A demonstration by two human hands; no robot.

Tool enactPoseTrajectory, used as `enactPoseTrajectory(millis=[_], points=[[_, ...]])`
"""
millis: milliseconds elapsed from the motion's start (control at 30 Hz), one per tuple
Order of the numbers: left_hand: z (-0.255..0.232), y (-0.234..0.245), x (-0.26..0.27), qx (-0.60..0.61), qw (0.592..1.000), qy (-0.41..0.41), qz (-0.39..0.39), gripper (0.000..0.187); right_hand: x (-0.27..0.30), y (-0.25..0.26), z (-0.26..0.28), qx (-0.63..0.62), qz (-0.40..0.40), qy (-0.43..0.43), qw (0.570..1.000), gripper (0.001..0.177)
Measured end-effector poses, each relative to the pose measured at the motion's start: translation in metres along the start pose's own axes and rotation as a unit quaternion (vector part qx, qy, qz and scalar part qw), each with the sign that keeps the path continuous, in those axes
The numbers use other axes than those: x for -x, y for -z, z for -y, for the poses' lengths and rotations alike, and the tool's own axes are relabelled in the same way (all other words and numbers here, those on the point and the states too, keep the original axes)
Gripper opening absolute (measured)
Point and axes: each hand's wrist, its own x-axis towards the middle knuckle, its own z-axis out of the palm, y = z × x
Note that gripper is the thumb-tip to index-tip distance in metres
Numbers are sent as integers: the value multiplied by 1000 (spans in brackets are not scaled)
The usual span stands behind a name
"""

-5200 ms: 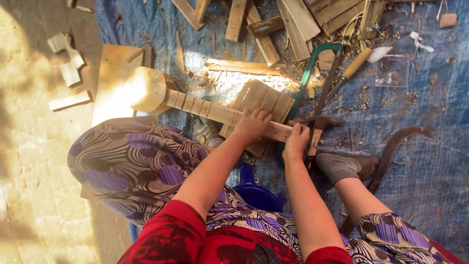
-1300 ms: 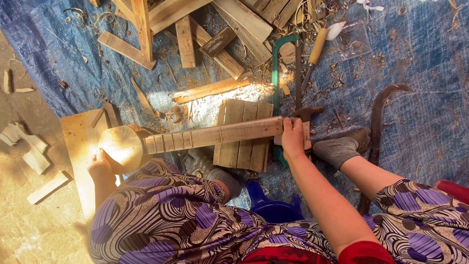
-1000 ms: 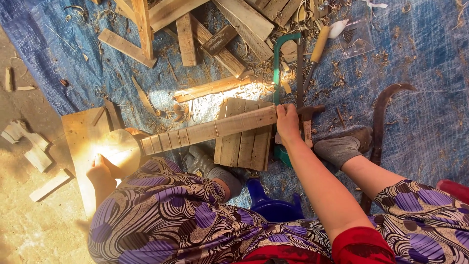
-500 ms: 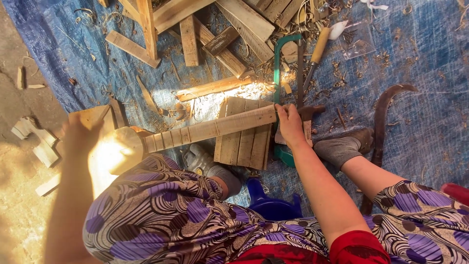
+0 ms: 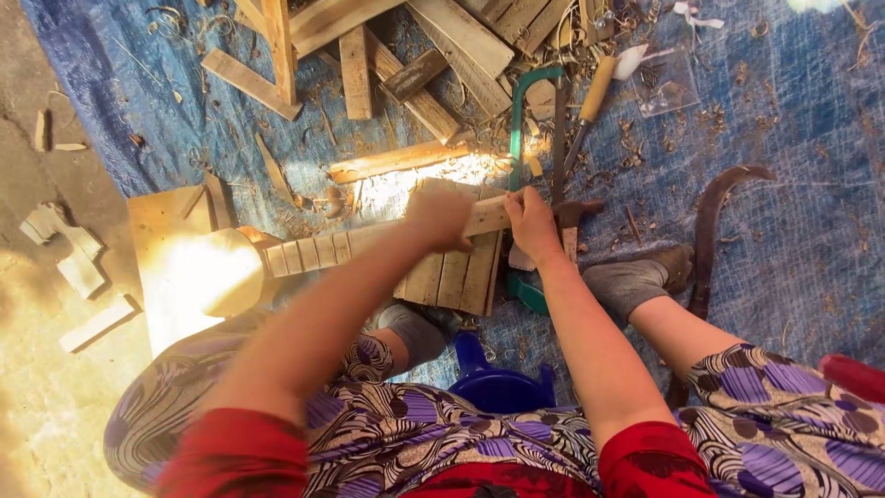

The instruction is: Hammering a wooden neck piece onto the body of a handmade stringed instrument to secure the joint.

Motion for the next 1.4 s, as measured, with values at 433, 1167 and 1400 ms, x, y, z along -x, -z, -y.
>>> enactPoseTrajectory(millis=[433,1167,1400], points=[[-32,-79,-27,141,958,105,-228,62,-5,14,18,119,37,22,992,25],[-30,-93,-34,125,955,103,-246,68,-6,22,15,35,64,-27,997,40],[-29,-92,-35,129,952,104,-259,70,37,35,-74,93,-149,-109,978,40]])
